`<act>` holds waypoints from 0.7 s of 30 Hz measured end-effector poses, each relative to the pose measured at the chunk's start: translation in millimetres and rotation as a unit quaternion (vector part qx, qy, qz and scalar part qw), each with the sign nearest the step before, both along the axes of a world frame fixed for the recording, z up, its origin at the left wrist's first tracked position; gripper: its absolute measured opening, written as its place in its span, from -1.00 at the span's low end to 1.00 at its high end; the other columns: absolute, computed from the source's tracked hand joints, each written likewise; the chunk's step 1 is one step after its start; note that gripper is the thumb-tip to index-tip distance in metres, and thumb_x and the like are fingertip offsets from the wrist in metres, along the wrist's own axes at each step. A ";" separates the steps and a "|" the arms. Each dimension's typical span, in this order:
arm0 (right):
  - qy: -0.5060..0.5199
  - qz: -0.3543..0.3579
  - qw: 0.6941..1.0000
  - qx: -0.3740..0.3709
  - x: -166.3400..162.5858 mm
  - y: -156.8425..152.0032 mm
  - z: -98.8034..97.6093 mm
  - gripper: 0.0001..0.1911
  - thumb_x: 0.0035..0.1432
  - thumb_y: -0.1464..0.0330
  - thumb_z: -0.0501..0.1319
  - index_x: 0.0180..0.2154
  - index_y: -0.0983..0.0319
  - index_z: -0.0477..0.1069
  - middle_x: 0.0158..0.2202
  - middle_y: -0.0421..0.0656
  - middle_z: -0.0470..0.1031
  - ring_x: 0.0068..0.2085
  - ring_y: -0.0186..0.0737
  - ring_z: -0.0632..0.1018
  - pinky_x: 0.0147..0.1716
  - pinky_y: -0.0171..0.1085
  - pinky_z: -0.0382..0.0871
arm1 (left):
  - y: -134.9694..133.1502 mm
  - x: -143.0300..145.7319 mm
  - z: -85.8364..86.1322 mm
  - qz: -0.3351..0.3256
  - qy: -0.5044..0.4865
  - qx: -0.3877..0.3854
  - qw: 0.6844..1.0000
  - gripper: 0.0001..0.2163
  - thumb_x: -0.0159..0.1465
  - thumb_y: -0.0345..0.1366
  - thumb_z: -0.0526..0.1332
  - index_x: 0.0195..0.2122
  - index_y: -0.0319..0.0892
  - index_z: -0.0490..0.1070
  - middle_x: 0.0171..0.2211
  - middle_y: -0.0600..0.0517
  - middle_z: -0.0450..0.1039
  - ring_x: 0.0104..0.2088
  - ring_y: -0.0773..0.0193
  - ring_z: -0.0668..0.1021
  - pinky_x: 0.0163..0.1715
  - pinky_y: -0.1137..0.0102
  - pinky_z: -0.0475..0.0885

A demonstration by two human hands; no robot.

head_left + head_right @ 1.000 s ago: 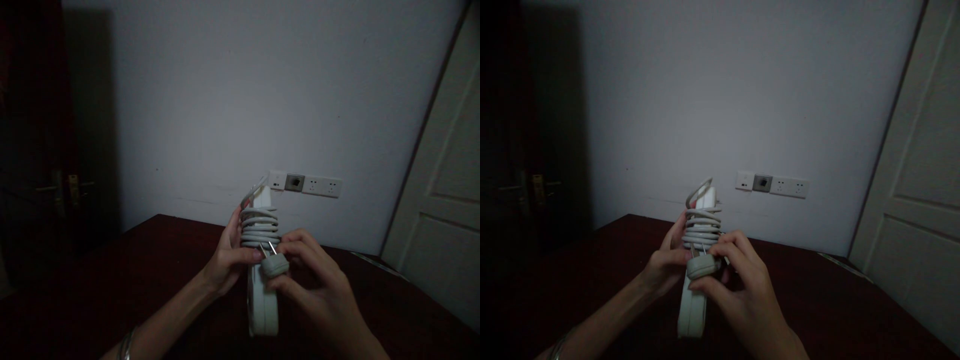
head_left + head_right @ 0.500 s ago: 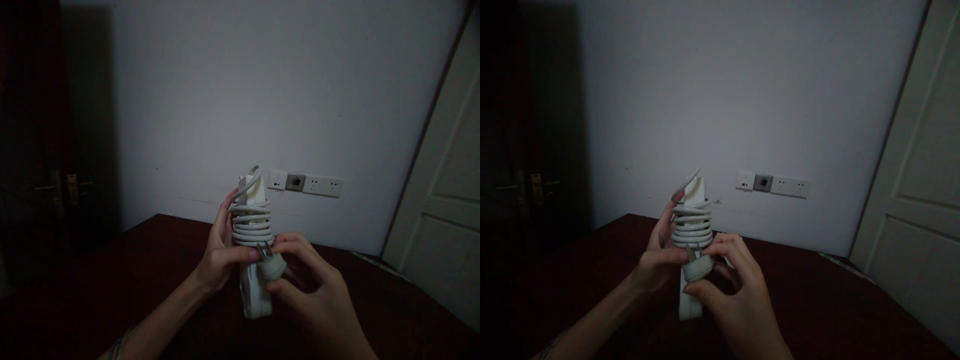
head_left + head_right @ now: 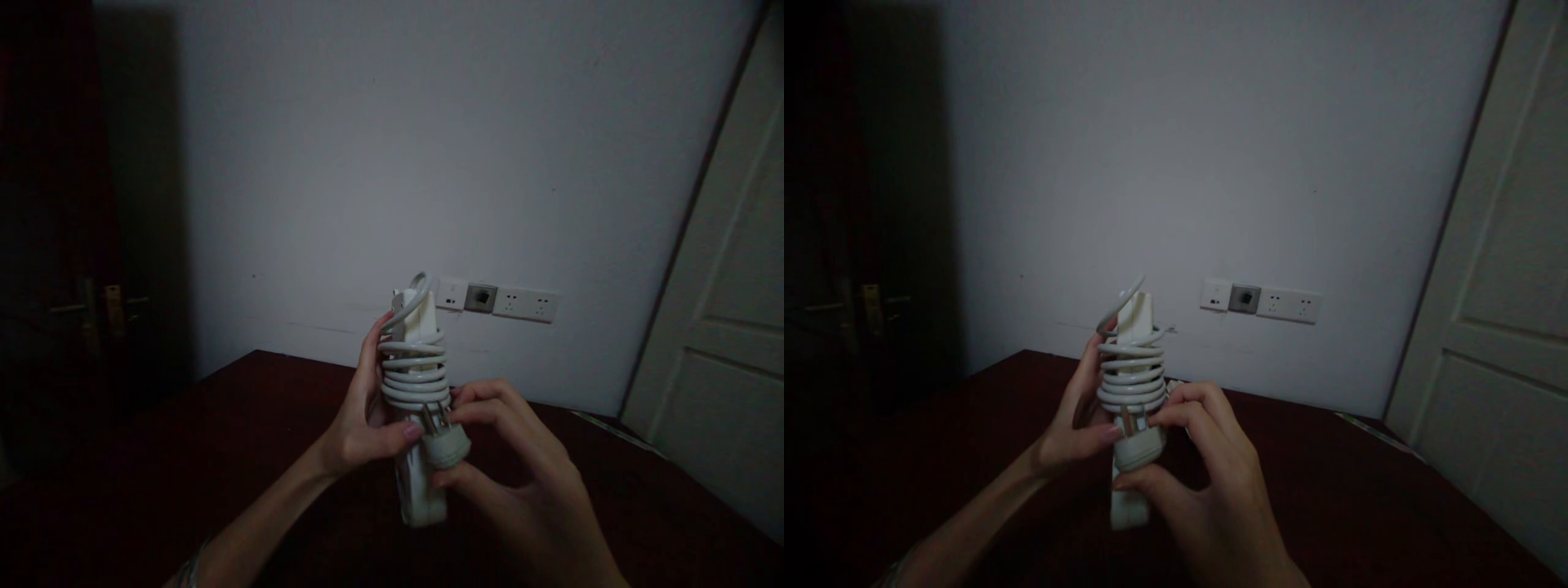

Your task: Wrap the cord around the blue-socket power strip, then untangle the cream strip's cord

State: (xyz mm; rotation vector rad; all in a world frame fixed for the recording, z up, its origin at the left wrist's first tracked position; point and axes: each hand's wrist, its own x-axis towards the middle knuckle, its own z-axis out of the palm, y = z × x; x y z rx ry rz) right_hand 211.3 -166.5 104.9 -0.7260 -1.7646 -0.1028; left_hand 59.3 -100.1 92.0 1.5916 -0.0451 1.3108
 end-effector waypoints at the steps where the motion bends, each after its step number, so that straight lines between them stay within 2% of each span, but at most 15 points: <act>1: -0.004 -0.002 1.000 0.004 -0.8 0.2 -1.0 -0.83 -0.05 0.39 0.33 -0.38 0.19 0.37 -0.31 -0.16 0.38 -0.27 -0.24 0.47 -0.35 -0.30 0.42 | 1.3 -2.2 0.1 -0.009 0.005 0.010 1.000 0.00 -0.03 -0.25 0.37 0.29 0.01 -0.32 0.21 -0.20 0.05 0.06 -0.09 0.37 -0.02 0.10 0.35; 7: -0.035 -0.017 0.998 0.047 -0.5 1.2 -6.3 -0.79 -0.03 0.32 0.33 -0.36 0.20 0.32 -0.32 -0.14 0.35 -0.28 -0.21 0.45 -0.38 -0.26 0.39 | 6.7 -5.7 1.9 -0.008 0.036 0.011 0.999 0.24 -0.28 -0.21 0.51 0.30 0.03 -0.37 0.23 -0.23 -0.01 0.11 -0.14 0.30 0.06 0.06 0.25; 12: -0.073 -0.034 0.993 0.086 1.6 -2.1 -5.1 -0.72 -0.13 0.28 0.39 -0.41 0.19 0.32 -0.39 -0.16 0.35 -0.33 -0.19 0.44 -0.43 -0.25 0.37 | 10.7 -0.4 -0.6 -0.021 0.059 -0.020 0.998 0.30 -0.42 -0.20 0.53 0.30 -0.04 -0.29 0.17 -0.26 0.12 0.12 -0.15 0.28 0.11 0.02 0.15; 18: -0.059 -0.028 0.994 0.087 2.1 -3.7 -7.0 -0.63 -0.22 0.23 0.43 -0.44 0.19 0.29 -0.39 -0.18 0.30 -0.36 -0.22 0.41 -0.48 -0.28 0.31 | 6.2 6.5 -10.0 -0.052 0.039 -0.039 0.997 0.33 -0.44 -0.10 0.52 0.30 -0.06 -0.30 0.13 -0.25 0.18 0.11 -0.16 0.29 0.13 -0.01 0.08; 21: -0.057 -0.026 0.996 0.069 3.8 -2.2 -6.1 -0.50 -0.31 0.21 0.46 -0.38 0.18 0.24 -0.35 -0.18 0.30 -0.35 -0.23 0.41 -0.48 -0.28 0.33 | 3.8 9.9 -11.4 -0.053 0.018 -0.037 0.998 0.33 -0.44 -0.11 0.52 0.30 -0.11 -0.31 0.13 -0.26 0.16 0.10 -0.16 0.30 0.13 0.01 0.10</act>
